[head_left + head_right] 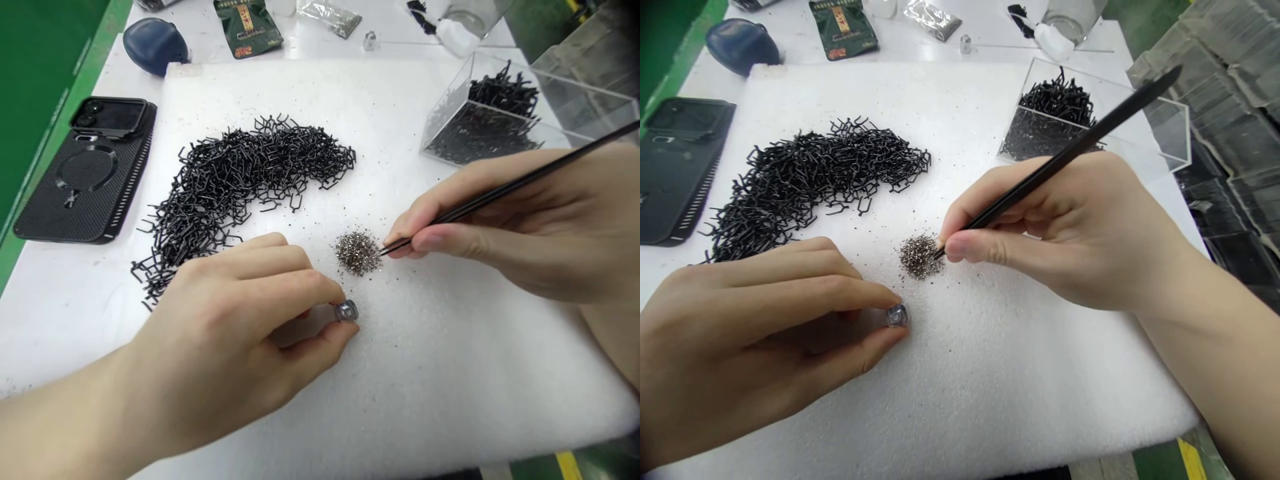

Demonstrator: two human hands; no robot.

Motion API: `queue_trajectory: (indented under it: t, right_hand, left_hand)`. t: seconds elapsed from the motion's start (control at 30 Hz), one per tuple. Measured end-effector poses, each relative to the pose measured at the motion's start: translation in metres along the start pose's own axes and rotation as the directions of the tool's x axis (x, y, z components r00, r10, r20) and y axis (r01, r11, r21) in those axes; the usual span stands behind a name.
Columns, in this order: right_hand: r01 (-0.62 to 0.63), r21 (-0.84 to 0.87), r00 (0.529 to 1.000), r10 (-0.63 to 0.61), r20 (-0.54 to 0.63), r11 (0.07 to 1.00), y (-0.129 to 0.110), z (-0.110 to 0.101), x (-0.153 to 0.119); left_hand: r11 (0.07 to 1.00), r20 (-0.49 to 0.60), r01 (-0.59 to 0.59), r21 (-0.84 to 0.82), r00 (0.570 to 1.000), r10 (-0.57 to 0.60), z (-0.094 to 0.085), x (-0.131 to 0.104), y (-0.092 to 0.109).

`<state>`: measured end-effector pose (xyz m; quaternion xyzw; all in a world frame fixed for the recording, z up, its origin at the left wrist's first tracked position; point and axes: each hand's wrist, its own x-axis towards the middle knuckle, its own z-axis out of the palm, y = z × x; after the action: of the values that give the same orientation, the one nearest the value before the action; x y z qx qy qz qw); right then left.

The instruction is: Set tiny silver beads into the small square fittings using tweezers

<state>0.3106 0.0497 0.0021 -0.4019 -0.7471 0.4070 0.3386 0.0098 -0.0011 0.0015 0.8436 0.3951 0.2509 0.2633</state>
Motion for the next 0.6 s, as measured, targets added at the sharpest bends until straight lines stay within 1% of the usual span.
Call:
queue_trajectory:
  t: [0.07, 0.13, 0.33, 0.43, 0.6]
  right_hand:
    - [-0.010, 0.058, 1.000, 0.010, -0.002, 0.998, -0.003, 0.002, 0.000]
    - [-0.023, 0.109, 1.000, 0.021, 0.020, 0.994, -0.008, 0.005, -0.001]
    - [-0.112, 0.242, 0.984, 0.073, 0.165, 0.964, -0.021, 0.019, 0.001]
    - [-0.140, 0.275, 0.981, 0.097, 0.167, 0.951, -0.020, 0.022, 0.001]
    - [-0.077, 0.284, 0.970, 0.006, 0.244, 0.956, -0.012, 0.019, -0.001]
  left_hand:
    - [1.000, -0.018, -0.010, 0.006, 1.000, 0.010, 0.001, 0.000, 0.000]
    - [1.000, -0.033, -0.020, 0.015, 0.999, 0.020, 0.001, 0.001, 0.001]
    - [0.999, -0.029, -0.039, 0.010, 0.999, 0.040, -0.002, 0.001, 0.005]
    - [0.997, -0.031, -0.072, 0.010, 0.997, 0.072, -0.003, 0.001, 0.005]
    - [0.997, -0.001, -0.077, 0.013, 0.997, 0.077, 0.000, 0.000, 0.001]
